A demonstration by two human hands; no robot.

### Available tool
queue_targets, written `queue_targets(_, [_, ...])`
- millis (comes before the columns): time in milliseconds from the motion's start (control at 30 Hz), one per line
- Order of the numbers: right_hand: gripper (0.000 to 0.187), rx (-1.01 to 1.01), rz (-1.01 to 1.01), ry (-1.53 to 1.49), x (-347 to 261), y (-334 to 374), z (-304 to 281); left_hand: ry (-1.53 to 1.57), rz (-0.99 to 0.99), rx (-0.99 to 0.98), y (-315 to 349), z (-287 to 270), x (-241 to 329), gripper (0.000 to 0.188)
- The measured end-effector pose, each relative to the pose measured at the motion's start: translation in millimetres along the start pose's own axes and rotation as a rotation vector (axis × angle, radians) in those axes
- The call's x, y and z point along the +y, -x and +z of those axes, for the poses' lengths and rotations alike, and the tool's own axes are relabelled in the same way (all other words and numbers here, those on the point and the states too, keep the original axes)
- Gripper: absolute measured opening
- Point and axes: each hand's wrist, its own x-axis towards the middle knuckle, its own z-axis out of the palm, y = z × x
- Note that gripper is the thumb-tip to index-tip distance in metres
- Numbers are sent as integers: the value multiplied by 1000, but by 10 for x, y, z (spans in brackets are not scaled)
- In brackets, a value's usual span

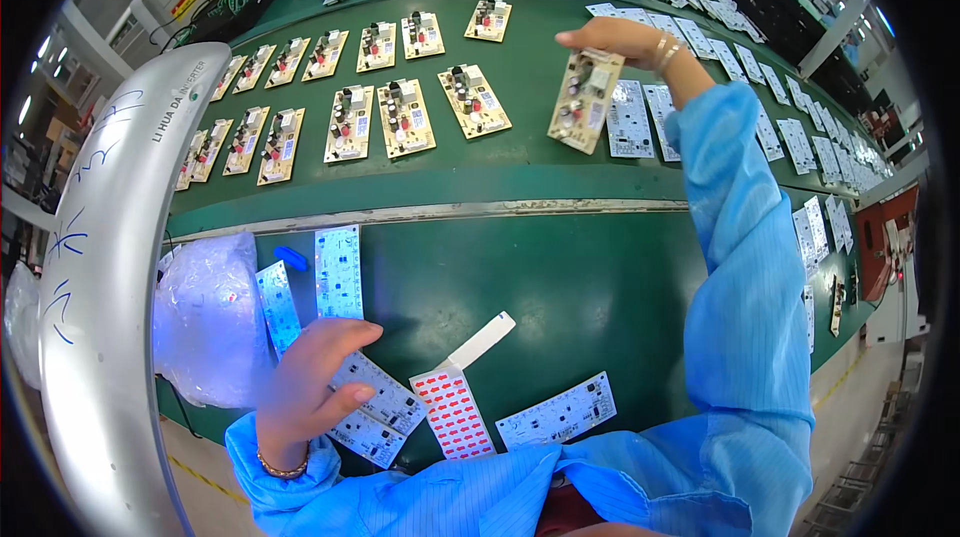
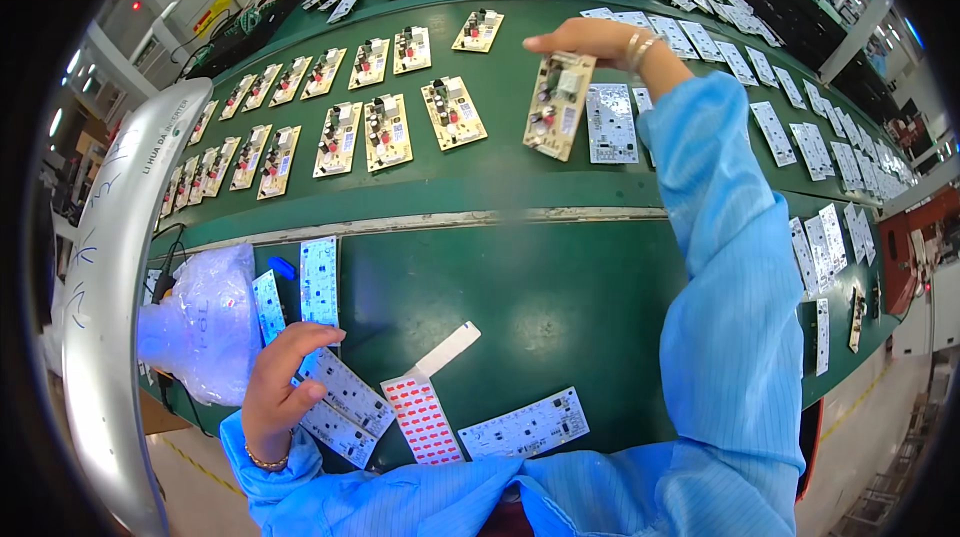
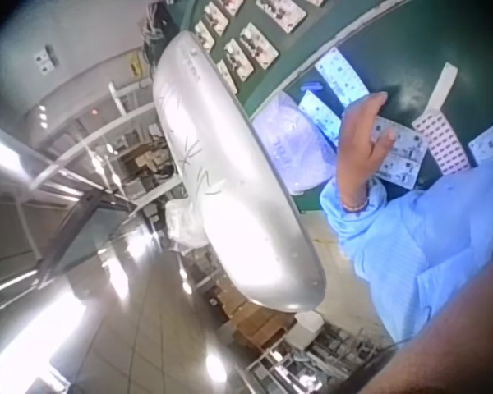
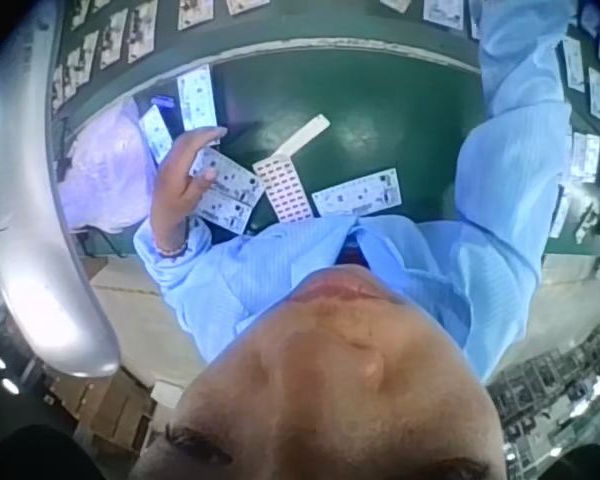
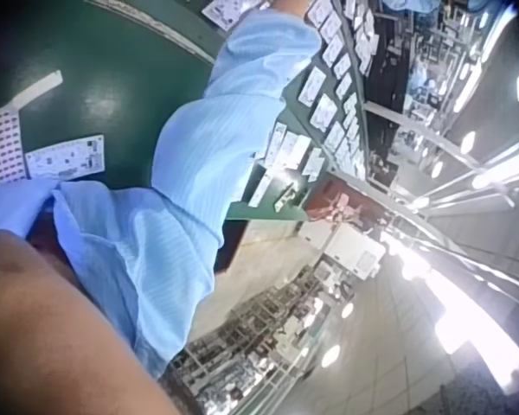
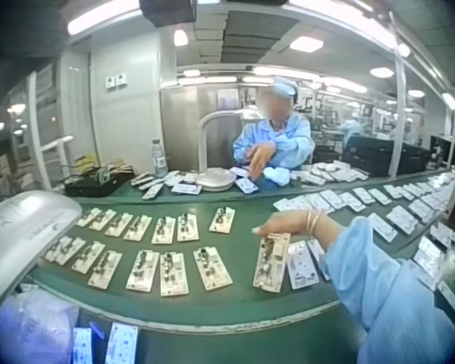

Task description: Inspecting printed circuit boards and applying stickers on an assembly line.

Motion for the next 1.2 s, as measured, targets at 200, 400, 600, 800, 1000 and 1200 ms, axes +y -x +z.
queue_targets(200, [42, 88, 29, 382, -179, -517, 75, -14, 2, -25, -14, 11, 9, 47])
queue_targets(400, [42, 250, 83, 128, -106, -828, 176, -25, 12, -53, -29, 4, 19, 49])
queue_targets(600, [43, 502, -132, 338, 253, -716, 228, -45, 30, -80, -68, -9, 38, 47])
queue_targets(800, [50, 579, -342, 954, 241, 324, 761, -73, 2, -90, -43, -25, 58, 45])
queue_targets(1000, [57, 767, -117, 1166, 493, 766, 954, -58, 3, -65, -79, 18, 111, 46])
queue_targets(1200, [56, 804, -77, 939, 504, 774, 901, -54, -21, -37, -99, 41, 144, 44])
